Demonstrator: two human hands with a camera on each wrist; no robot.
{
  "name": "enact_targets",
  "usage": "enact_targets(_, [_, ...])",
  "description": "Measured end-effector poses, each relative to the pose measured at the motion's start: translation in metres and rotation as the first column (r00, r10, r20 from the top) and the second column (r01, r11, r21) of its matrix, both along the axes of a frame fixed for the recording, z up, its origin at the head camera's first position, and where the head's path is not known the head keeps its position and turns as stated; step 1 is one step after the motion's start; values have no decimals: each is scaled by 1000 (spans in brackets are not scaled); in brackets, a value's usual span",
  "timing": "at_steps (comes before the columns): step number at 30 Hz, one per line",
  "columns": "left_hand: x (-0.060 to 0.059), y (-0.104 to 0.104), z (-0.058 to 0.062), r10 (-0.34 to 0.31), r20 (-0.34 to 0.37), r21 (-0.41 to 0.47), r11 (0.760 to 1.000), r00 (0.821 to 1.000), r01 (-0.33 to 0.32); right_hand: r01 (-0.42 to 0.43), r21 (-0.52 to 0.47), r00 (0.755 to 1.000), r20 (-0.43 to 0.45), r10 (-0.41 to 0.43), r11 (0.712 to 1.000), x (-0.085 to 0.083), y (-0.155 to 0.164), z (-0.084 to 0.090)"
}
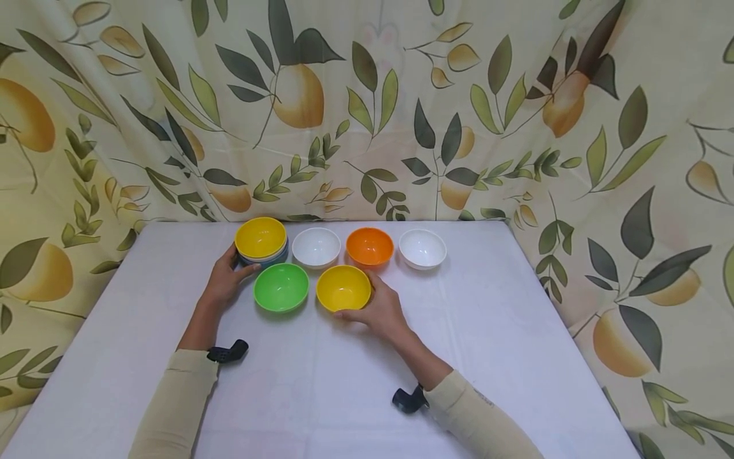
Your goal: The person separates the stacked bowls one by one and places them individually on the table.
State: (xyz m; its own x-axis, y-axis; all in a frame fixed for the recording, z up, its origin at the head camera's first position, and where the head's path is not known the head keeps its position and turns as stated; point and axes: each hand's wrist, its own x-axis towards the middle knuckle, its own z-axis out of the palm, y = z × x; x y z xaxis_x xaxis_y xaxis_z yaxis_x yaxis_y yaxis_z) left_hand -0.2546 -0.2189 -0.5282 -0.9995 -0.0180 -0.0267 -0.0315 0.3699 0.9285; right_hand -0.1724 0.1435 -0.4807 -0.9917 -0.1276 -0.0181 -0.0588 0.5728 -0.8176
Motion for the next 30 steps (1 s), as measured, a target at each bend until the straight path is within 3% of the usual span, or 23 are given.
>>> enact_targets(13, [1, 0, 1, -2, -7, -5, 1000, 1000, 2, 19, -30, 999, -45, -21, 999, 8, 1, 40])
enact_targets(30, [0, 1, 2, 7, 13, -9, 1000, 1000, -7, -113, -31, 988, -112, 109, 993, -37, -63, 69])
